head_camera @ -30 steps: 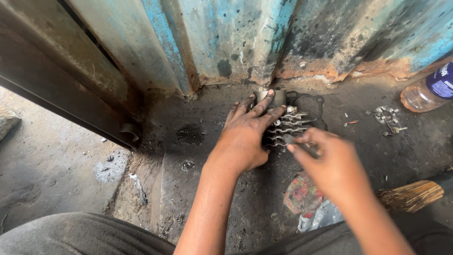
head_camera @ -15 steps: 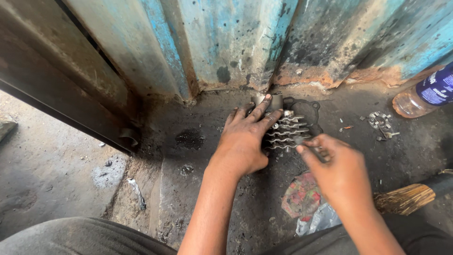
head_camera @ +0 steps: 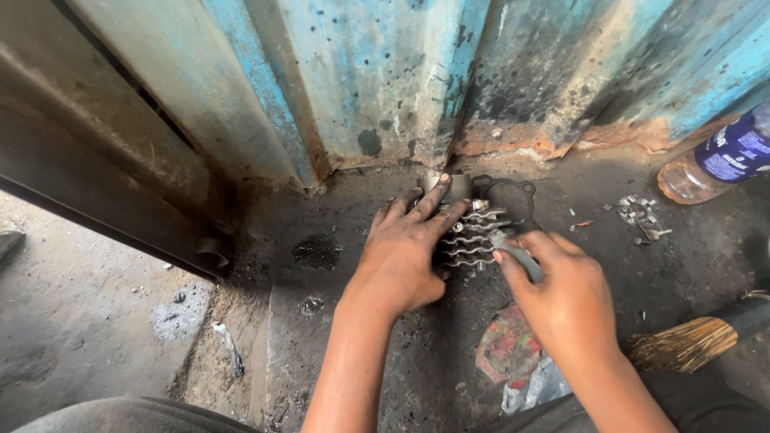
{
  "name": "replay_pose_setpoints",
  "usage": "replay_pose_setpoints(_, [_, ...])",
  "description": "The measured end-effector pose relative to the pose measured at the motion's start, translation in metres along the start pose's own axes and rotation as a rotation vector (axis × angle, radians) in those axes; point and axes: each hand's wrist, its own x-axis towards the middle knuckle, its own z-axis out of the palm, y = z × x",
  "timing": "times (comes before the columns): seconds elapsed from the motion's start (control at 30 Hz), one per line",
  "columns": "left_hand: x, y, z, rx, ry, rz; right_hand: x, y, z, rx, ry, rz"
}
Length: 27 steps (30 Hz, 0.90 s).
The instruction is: The person scrubs a metal engine cylinder head with a brush and a rag while sitting on the floor. They repeatedly scrub the fins and the intake port, occasionally wiping the surface with a cloth to remove debris.
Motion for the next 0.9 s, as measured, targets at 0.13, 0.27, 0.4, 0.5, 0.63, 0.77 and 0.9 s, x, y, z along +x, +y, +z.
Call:
replay_pose_setpoints(0.13, [0.0, -0.001, 0.001, 0.0, 0.012, 0.008, 0.003, 0.0, 0.005, -0.019, 0.053, -0.073])
replay_pose_setpoints(0.27, [0.001, 0.0, 0.0, -0.001, -0.005, -0.002, 0.002, 0.003, 0.009, 0.065, 0.006, 0.032])
replay_pose_setpoints(0.4, [0.002, -0.001, 0.001, -0.006, 0.011, 0.012, -0.001, 0.012, 0.021, 0.049, 0.073, -0.015])
replay_pose_setpoints(0.5, [0.001, 0.0, 0.0, 0.005, 0.003, 0.005, -0.003, 0.018, 0.026, 0.101, 0.112, 0.032])
replay_pose_setpoints(0.63, [0.001, 0.0, 0.001, -0.01, 0.028, 0.008, 0.0, 0.025, 0.018, 0.122, 0.11, 0.182])
replay_pose_setpoints(0.77, [0.0, 0.0, 0.0, -0.001, 0.043, 0.019, 0.002, 0.021, 0.012, 0.083, 0.199, 0.04])
replay_pose_setpoints(0.9, [0.001, 0.001, 0.002, 0.019, 0.031, 0.008, -0.001, 0.008, 0.017, -0.002, 0.179, 0.004])
